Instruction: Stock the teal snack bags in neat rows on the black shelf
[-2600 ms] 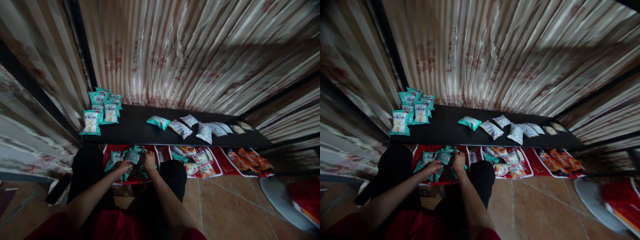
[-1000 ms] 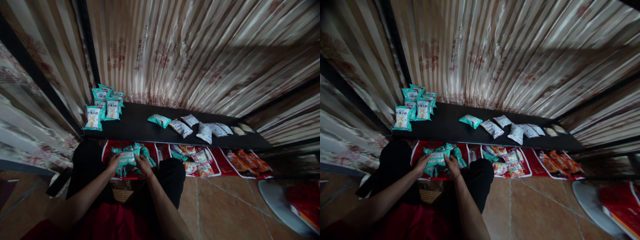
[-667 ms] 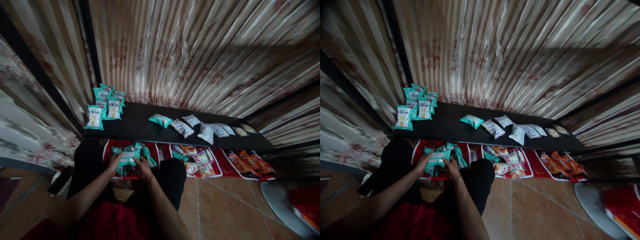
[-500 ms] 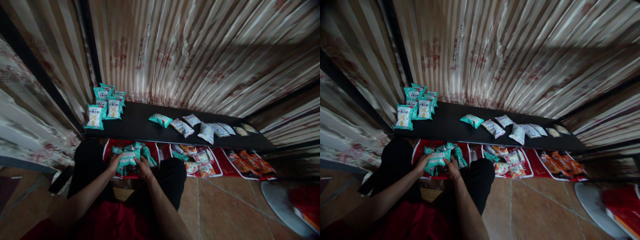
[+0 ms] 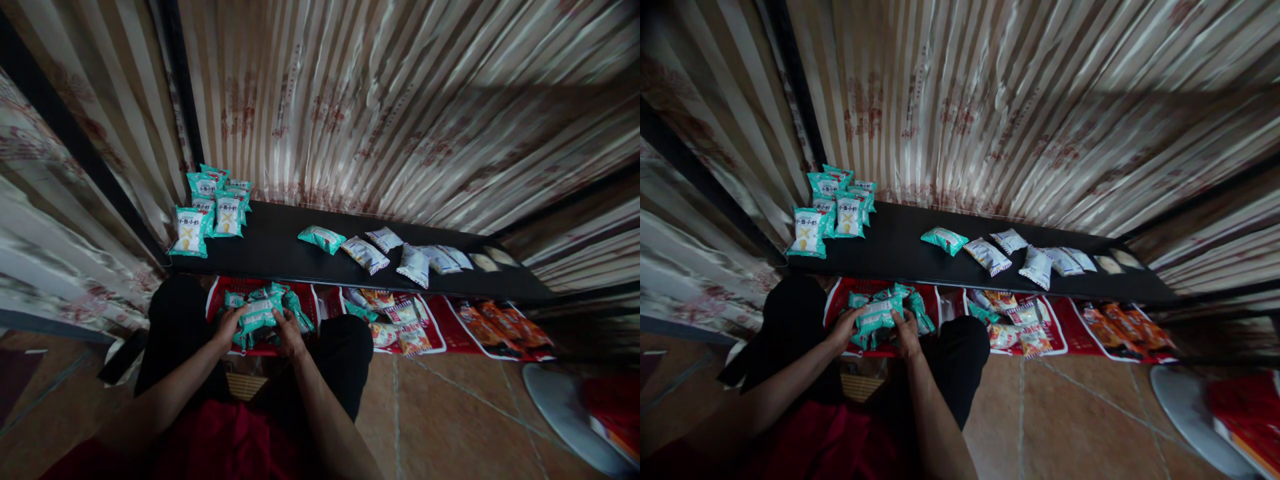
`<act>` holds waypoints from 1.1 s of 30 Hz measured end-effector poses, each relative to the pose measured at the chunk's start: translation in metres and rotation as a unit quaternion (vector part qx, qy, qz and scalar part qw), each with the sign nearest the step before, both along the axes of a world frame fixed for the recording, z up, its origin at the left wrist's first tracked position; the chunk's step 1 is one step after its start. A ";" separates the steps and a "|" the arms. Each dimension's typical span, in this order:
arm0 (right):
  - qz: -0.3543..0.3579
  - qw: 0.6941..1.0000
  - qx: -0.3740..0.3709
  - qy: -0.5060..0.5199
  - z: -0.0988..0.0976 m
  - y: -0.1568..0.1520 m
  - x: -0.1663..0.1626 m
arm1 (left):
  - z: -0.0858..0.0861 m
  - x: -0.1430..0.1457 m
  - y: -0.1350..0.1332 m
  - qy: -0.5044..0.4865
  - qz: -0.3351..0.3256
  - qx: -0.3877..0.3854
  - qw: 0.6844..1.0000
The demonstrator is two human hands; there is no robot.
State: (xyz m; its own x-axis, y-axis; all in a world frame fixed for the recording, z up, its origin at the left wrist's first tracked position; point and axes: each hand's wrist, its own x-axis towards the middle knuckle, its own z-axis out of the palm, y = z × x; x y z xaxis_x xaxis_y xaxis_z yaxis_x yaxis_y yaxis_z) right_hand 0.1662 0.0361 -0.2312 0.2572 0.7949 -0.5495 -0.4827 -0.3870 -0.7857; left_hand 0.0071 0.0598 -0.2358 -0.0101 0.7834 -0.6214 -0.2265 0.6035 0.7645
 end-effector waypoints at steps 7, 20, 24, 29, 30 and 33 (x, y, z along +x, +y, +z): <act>-0.035 0.999 -0.009 0.022 -0.002 -0.001 0.001 | 0.010 0.003 -0.003 -0.045 -0.014 -0.013 0.999; 0.000 1.000 0.008 0.024 0.005 -0.003 0.000 | 0.008 0.004 -0.012 -0.084 -0.015 -0.033 0.996; 0.032 0.998 -0.001 0.052 0.009 -0.005 -0.002 | 0.010 0.005 -0.013 -0.091 -0.010 -0.037 0.995; 0.073 0.994 -0.006 0.078 0.014 -0.009 -0.007 | 0.014 0.006 -0.015 -0.103 -0.009 -0.040 0.994; 0.075 0.994 -0.004 0.079 0.014 -0.009 -0.008 | 0.014 0.006 -0.016 -0.105 -0.009 -0.039 0.994; 0.071 0.994 0.000 0.081 0.013 -0.009 -0.010 | 0.011 0.005 -0.018 -0.108 -0.018 -0.034 0.993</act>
